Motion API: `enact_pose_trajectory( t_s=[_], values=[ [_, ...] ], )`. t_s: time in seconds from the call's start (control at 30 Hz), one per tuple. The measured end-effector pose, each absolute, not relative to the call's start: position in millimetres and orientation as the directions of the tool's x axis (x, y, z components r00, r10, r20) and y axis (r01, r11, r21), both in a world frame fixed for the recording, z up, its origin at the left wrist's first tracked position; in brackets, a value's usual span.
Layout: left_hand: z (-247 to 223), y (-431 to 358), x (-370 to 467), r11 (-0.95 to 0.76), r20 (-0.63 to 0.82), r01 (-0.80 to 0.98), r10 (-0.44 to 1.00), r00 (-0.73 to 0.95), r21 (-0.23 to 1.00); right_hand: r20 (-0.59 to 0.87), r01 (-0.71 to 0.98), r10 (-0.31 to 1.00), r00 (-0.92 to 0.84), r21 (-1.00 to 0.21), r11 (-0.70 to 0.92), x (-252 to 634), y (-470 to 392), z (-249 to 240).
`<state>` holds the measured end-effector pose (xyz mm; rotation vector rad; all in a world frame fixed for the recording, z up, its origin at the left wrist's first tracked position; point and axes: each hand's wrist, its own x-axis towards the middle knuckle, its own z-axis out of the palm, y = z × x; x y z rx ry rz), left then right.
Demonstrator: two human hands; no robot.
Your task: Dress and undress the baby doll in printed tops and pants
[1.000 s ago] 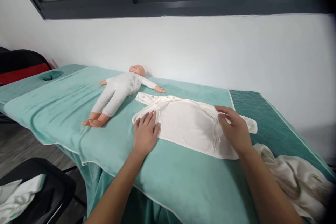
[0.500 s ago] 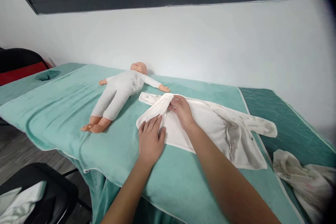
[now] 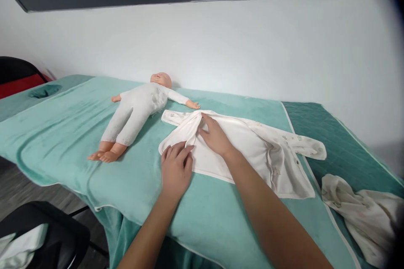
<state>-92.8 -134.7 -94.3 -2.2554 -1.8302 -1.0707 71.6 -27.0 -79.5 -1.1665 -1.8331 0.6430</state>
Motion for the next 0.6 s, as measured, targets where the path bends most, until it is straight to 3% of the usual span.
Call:
enact_pose_trajectory(
  t_s=[0.1,0.3,0.6],
  values=[
    [-94,-136,-93,-0.297,0.521,0.878,0.851,0.065,0.375,0.357,0.547,0.896,-0.264,-0.710,0.444,88,-27,-76],
    [-95,-136,-94,-0.293,0.510,0.880,0.857,0.068,0.374,0.248,0.635,0.948,-0.199,-0.705,0.318,104,-33,-71],
    [-92,-138,-93,-0.286,0.509,0.875,0.859,0.053,0.390,0.197,0.767,0.967,0.164,-0.641,0.001,140,-53,-70]
  ],
)
